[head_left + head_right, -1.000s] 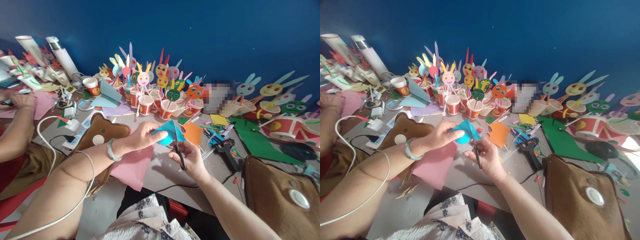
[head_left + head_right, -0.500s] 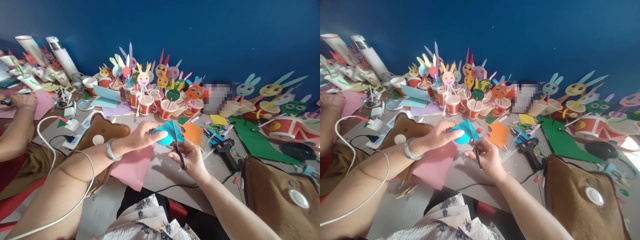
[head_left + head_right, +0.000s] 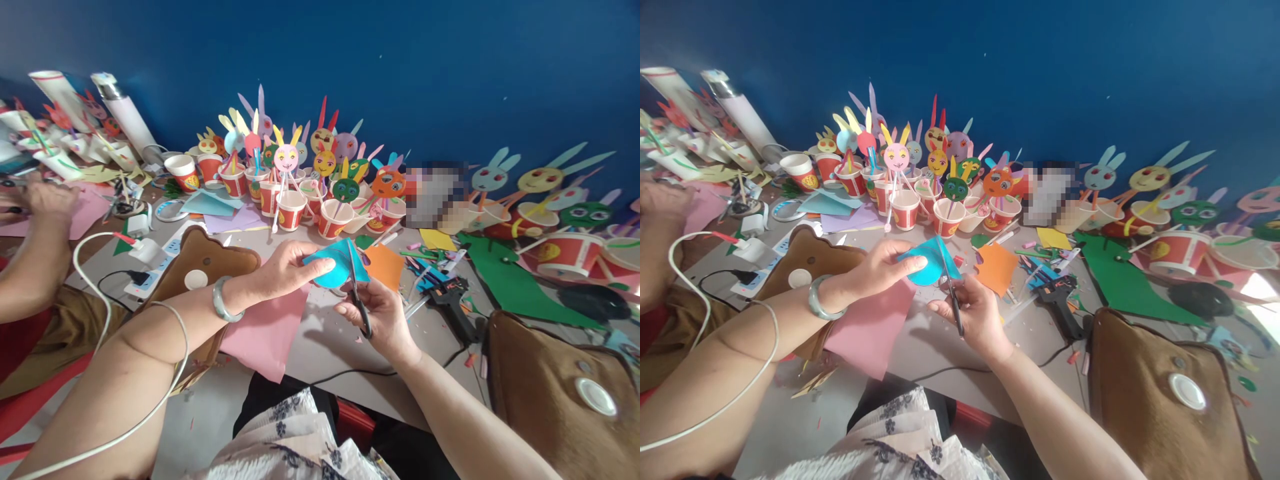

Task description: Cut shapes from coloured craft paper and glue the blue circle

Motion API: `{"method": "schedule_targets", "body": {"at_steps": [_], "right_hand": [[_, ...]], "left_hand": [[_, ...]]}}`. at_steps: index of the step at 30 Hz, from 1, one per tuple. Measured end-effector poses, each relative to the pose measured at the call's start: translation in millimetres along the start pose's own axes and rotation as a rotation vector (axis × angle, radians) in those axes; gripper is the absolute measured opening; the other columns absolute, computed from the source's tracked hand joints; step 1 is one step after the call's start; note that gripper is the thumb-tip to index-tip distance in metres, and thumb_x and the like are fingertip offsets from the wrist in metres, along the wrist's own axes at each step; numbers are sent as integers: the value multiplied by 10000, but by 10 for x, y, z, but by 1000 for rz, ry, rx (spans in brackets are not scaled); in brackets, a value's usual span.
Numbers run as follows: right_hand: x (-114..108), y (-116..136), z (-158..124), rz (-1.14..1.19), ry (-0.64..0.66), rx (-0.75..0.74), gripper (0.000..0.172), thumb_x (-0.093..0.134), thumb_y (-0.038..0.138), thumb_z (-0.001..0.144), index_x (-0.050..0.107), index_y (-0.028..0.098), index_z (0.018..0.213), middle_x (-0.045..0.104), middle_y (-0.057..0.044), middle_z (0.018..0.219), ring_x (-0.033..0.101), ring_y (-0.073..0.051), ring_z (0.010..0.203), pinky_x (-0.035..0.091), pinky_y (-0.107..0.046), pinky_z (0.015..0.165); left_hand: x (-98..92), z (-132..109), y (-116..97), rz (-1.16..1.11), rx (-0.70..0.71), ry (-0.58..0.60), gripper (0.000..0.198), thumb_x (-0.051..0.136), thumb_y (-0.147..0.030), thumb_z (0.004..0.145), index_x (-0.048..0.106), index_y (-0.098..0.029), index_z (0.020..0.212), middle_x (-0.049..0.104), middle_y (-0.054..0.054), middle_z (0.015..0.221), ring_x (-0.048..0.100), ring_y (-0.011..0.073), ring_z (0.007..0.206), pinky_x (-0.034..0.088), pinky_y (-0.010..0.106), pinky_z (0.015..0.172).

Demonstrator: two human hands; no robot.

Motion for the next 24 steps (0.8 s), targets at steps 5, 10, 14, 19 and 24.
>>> {"method": "schedule_targets", "body": {"at_steps": [5, 10, 14, 19, 24], "right_hand": [[1, 8, 7, -9, 0, -14, 583, 890, 641, 565, 638, 200, 852, 625, 11, 584, 536, -131, 496, 433, -259, 466], [1, 20, 12, -17, 42, -13, 583, 917, 606, 542, 625, 209, 852, 601, 24, 579, 547, -139, 525, 437, -255, 484], [-3, 18, 13, -39, 49, -11, 572, 917, 590, 561, 619, 199, 854, 609, 19, 592, 553, -141, 547, 432, -253, 498], [3, 43, 4, -21, 69, 9, 553, 914, 573, 579, 603, 196, 838, 602, 20, 605, 540, -138, 547, 427, -249, 481], [10, 49, 7, -1, 81, 0, 536, 923, 537, 586, 599, 192, 838, 593, 23, 618, 513, -129, 558, 415, -247, 492]], "left_hand": [[18, 2, -7, 4, 4, 43, 409, 676, -491, 875, 559, -145, 691, 460, -16, 652, 398, 96, 623, 344, 222, 557], [22, 8, -1, -2, -14, 46, 391, 656, -475, 887, 590, -136, 705, 522, 2, 646, 441, 99, 601, 366, 226, 546], [18, 4, -4, -2, -23, 72, 362, 650, -458, 892, 620, -128, 747, 577, 22, 686, 484, 106, 616, 404, 228, 569], [24, 6, -33, 14, 1, 93, 301, 648, -412, 898, 668, -123, 813, 617, 28, 709, 531, 113, 651, 448, 230, 616], [27, 11, -39, 30, -6, 119, 291, 653, -404, 892, 710, -119, 906, 646, 28, 713, 563, 119, 666, 471, 227, 626]]}}
Point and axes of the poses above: each hand's wrist, its own z-axis towards the middle knuckle, its own x-axis out of the palm, y = z × x, the point moved 1 cm from there along z, towards the middle knuckle
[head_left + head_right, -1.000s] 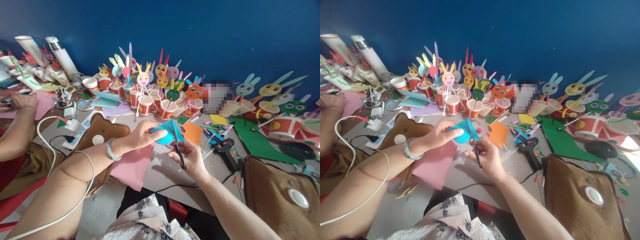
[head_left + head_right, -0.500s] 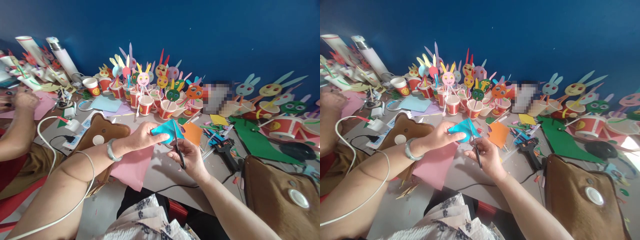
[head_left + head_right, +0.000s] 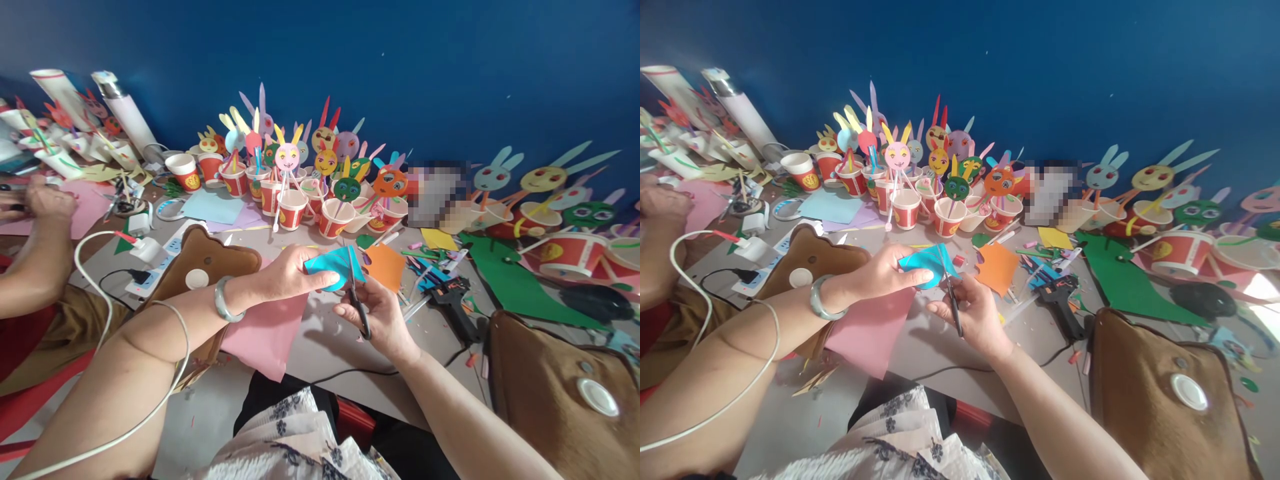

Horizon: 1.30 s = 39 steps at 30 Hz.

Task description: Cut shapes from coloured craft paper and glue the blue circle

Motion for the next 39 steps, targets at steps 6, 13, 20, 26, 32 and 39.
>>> {"method": "schedule_targets", "body": {"at_steps": [6, 13, 20, 26, 32, 39], "right_hand": [[5, -20, 14, 33, -6, 15, 562, 945, 526, 547, 574, 187, 799, 597, 25, 625, 506, -116, 575, 403, -236, 518], [-11, -6, 3, 20, -15, 39, 586, 948, 549, 522, 607, 185, 828, 558, 39, 567, 500, -119, 539, 388, -241, 498], [-1, -26, 6, 38, -26, 38, 595, 954, 552, 497, 616, 185, 822, 561, 35, 570, 513, -124, 548, 403, -240, 499], [-11, -26, 6, 13, -36, 38, 591, 917, 610, 533, 585, 193, 787, 557, 28, 578, 507, -118, 540, 392, -235, 485], [-5, -11, 3, 0, -32, 18, 597, 895, 639, 553, 612, 190, 826, 557, 25, 574, 506, -123, 534, 403, -243, 479], [2, -25, 6, 1, -44, -18, 586, 891, 645, 558, 612, 198, 817, 556, 23, 575, 513, -129, 542, 426, -243, 478]], "left_hand": [[-2, -1, 2, 15, -12, -11, 256, 645, -352, 894, 719, -113, 952, 692, 53, 837, 588, 124, 727, 492, 234, 695], [-7, -14, 23, -11, -18, -16, 234, 632, -320, 902, 696, -111, 984, 674, 52, 843, 563, 120, 724, 481, 224, 679], [1, -17, 69, -15, 0, -36, 226, 641, -339, 898, 686, -120, 929, 650, 42, 814, 543, 115, 700, 480, 228, 671], [-1, -9, 67, -27, 10, -38, 269, 642, -390, 904, 679, -124, 884, 620, 32, 761, 517, 112, 675, 459, 219, 631], [-19, -10, 50, -28, 10, -30, 288, 645, -406, 905, 657, -126, 836, 575, 16, 715, 473, 100, 641, 413, 209, 588], [-19, -10, 39, -29, -13, -25, 316, 646, -439, 895, 650, -129, 832, 573, 18, 715, 477, 106, 642, 427, 219, 599]]}}
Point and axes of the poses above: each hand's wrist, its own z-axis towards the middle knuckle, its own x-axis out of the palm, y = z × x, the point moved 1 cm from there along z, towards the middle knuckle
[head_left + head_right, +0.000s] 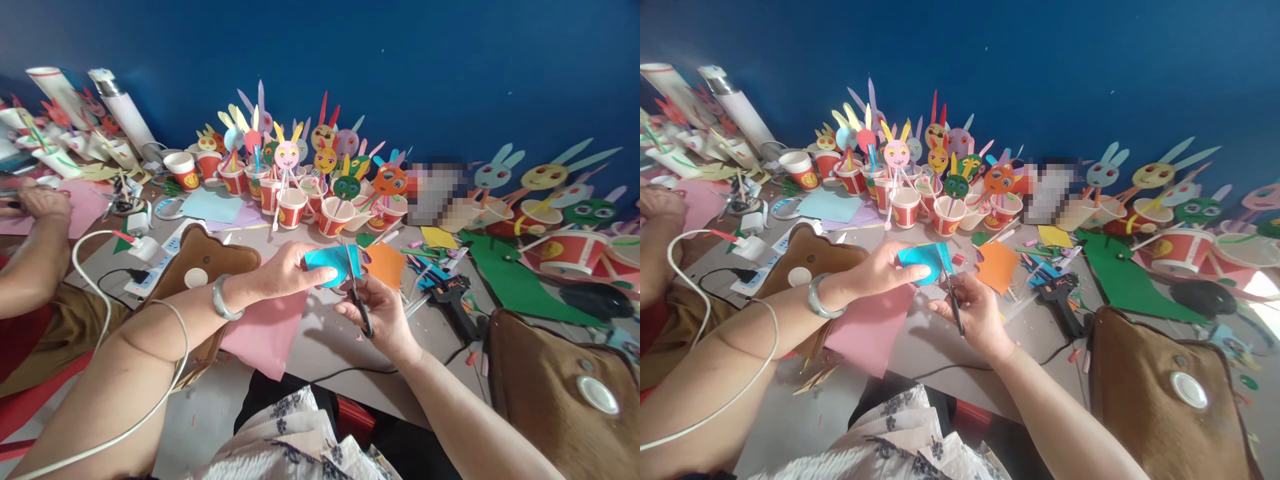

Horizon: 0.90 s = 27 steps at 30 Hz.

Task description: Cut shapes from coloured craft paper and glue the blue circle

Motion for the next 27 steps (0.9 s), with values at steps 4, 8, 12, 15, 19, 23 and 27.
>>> {"method": "schedule_targets", "body": {"at_steps": [4, 8, 12, 15, 19, 23, 27], "right_hand": [[1, 7, 0, -19, -8, -10, 586, 887, 647, 564, 617, 195, 821, 543, 28, 562, 497, -125, 529, 405, -239, 460], [-1, 15, 0, -29, -9, -15, 583, 886, 646, 567, 619, 192, 818, 537, 31, 556, 477, -118, 520, 389, -237, 454], [-1, 17, -6, -27, -9, -9, 580, 884, 647, 570, 611, 197, 814, 541, 28, 566, 480, -121, 527, 393, -245, 467], [-1, 24, -7, -30, -4, -5, 578, 880, 654, 572, 604, 204, 810, 540, 28, 568, 474, -122, 526, 389, -250, 466], [2, 32, -3, -19, -4, 2, 589, 878, 665, 564, 609, 203, 810, 526, 33, 561, 453, -115, 511, 370, -248, 458], [6, 30, -3, -5, -7, 11, 592, 889, 650, 556, 604, 195, 803, 519, 41, 554, 442, -104, 501, 365, -243, 467], [4, 25, -7, 1, -3, 9, 586, 891, 639, 564, 600, 192, 805, 510, 48, 546, 424, -96, 498, 344, -236, 467]], "left_hand": [[-4, 1, -7, 8, 16, -2, 319, 637, -438, 902, 641, -131, 818, 560, 11, 702, 470, 104, 635, 410, 218, 588], [-7, 3, -2, 16, 28, -10, 341, 635, -447, 903, 617, -135, 767, 541, 9, 680, 453, 102, 621, 399, 222, 574], [-10, 1, 19, 20, 40, -15, 361, 638, -470, 902, 614, -141, 754, 524, 6, 672, 443, 105, 623, 392, 224, 568], [-14, -1, 34, 22, 35, -18, 383, 637, -485, 902, 589, -148, 728, 525, 5, 666, 446, 104, 617, 398, 229, 571], [-18, -2, 45, 34, 31, -23, 390, 637, -476, 901, 560, -152, 700, 502, -6, 635, 432, 97, 595, 383, 226, 557], [-23, -5, 42, 36, 14, -40, 405, 652, -472, 886, 533, -155, 664, 490, -9, 598, 423, 93, 566, 353, 225, 520], [-24, -2, 11, 25, -2, -47, 398, 652, -452, 885, 541, -152, 647, 509, -4, 576, 437, 92, 547, 344, 223, 504]]}}
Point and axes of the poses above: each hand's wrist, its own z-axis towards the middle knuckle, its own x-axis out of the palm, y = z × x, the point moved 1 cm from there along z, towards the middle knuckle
